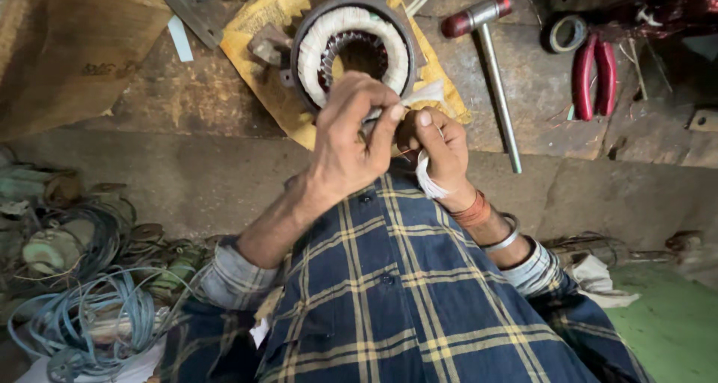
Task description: The person secures a motor stator with white tape, ties it off, and uses a rubber mallet to tap the stator into place. They then handle a second stator with copper windings, tapping it with the mallet to adjust its position.
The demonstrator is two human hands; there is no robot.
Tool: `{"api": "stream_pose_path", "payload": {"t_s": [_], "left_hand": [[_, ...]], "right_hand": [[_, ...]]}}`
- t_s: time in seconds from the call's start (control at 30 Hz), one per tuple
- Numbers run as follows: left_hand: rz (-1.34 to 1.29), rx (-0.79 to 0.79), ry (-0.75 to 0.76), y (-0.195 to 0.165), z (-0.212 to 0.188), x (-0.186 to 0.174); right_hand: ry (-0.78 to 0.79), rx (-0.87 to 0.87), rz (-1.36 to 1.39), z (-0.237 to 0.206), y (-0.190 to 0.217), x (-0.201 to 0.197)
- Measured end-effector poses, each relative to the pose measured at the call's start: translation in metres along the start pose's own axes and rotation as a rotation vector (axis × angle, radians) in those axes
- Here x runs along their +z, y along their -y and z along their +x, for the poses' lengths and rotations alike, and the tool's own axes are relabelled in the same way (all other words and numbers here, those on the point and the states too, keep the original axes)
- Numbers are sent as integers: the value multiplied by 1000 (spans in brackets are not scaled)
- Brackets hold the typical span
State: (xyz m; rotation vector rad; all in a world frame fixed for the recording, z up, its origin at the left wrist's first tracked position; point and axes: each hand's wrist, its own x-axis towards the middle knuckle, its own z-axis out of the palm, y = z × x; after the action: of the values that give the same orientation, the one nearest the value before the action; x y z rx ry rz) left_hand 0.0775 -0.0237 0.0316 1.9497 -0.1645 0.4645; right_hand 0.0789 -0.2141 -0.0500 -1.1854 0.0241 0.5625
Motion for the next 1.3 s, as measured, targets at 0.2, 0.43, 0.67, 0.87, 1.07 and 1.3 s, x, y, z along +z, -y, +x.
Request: {"api": "stream_pose_path", "payload": {"t_s": [0.2,0.43,0.67,0.87,1.07,1.3], "left_hand": [[-12,65,242,17,15,-8],[467,446,333,23,26,-21],[168,206,752,14,44,-35],[341,480,909,21,49,-44],[129,595,834,50,52,-55],[-44,443,844,51,61,-58]], "right_hand": [[11,16,239,4,32,14],[192,-536,-597,-49,95,12],[104,-403,-769,-67,121,24],[374,-739,-974,-51,135,67],[399,-1109,-969,-54,179,64],[142,-366,-691,13,110,44]]}}
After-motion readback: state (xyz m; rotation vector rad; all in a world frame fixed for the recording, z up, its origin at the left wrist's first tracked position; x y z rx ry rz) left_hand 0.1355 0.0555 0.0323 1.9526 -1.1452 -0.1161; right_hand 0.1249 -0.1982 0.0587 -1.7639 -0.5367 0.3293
